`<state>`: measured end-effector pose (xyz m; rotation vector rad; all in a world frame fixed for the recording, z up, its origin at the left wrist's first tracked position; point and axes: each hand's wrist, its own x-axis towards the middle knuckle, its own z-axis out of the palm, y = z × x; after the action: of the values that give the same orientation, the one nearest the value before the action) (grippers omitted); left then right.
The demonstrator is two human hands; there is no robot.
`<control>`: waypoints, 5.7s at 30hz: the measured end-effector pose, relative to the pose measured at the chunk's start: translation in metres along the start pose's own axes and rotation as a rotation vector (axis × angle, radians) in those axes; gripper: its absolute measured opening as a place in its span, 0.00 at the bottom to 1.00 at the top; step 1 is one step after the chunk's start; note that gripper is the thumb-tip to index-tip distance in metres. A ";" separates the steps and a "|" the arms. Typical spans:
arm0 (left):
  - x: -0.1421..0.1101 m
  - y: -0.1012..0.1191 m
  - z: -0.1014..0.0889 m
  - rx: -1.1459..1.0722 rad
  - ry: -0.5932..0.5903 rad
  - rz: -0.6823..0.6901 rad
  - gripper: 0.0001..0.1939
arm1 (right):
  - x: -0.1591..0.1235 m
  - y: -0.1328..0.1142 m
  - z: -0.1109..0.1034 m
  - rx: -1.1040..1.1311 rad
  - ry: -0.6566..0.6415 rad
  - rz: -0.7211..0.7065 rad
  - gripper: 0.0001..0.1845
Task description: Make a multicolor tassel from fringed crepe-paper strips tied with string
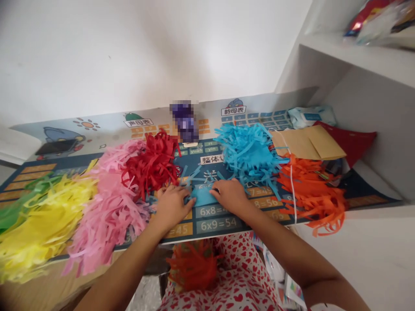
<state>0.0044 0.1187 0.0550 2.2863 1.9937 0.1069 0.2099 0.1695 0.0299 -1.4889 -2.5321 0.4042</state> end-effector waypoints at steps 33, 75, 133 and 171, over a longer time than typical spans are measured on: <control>-0.003 -0.003 -0.007 0.134 -0.056 0.634 0.09 | -0.030 0.002 -0.010 -0.133 0.129 -0.523 0.12; 0.021 -0.017 0.012 0.055 0.119 0.136 0.07 | 0.031 0.016 -0.013 -0.053 -0.065 -0.078 0.09; 0.005 -0.019 0.025 -0.081 0.215 0.126 0.07 | 0.027 0.024 -0.006 0.007 -0.090 -0.237 0.08; 0.002 -0.003 0.024 0.164 0.380 0.433 0.09 | 0.014 0.000 0.004 -0.323 0.217 -0.629 0.09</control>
<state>0.0048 0.1207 0.0309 2.9607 1.6554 0.4587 0.2021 0.1810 0.0260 -0.6752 -2.7786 -0.2544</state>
